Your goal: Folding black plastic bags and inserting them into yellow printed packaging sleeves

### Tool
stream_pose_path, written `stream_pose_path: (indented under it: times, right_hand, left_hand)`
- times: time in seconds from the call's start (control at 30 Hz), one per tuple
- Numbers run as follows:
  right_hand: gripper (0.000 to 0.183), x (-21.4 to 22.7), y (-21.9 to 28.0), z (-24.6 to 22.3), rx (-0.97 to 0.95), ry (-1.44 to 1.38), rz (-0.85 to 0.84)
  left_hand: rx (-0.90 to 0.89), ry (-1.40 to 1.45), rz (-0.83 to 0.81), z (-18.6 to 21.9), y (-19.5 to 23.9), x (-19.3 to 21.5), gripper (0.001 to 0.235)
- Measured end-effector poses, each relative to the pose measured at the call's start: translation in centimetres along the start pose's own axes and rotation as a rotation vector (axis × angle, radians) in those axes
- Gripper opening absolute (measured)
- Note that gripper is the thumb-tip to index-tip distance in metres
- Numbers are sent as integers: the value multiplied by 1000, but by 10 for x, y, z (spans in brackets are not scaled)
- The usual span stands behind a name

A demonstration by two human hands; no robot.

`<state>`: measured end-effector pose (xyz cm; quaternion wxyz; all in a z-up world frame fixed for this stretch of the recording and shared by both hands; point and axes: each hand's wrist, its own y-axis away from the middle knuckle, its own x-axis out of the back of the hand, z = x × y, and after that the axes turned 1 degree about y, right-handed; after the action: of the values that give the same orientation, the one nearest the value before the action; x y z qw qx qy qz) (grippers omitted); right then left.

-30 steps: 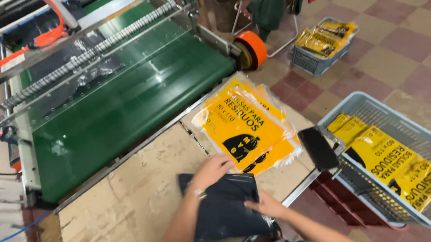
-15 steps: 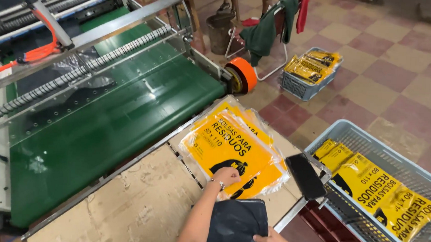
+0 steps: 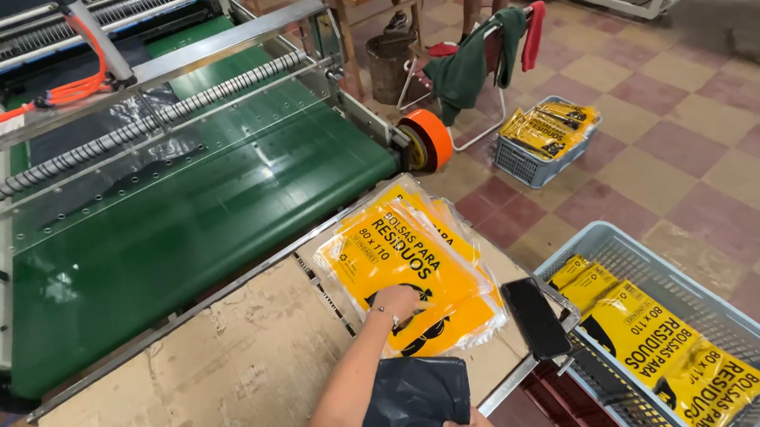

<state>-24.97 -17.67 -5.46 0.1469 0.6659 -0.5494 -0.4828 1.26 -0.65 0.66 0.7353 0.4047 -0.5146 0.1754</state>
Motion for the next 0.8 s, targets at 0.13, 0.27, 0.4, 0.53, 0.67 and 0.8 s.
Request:
stream_pose_path:
  times: [0.13,0.27,0.4,0.53,0.67,0.8]
  right_hand:
    - [65,1,-12,9,73,-37,0]
    - [63,-31,1,1,110,-25,139]
    - [59,-67,-7,-7,268,58,145]
    - [60,-115,-23,-13,343,-25,174]
    - [45,-148,-26,-16,357,-12,202]
    - [45,-155,-16,-8,278,-80,295]
  left_hand:
    - [99,228,222,-15,16,42,23]
    - [140,61,384,-23,87,116,28]
    - [134,-90,656,-50,167,122,16]
    - [151,-367,1040,-45,283,117,16]
    - [279,-399,1116,-61,376,78,18]
    - [492,-455,1109,-71,448,28,15]
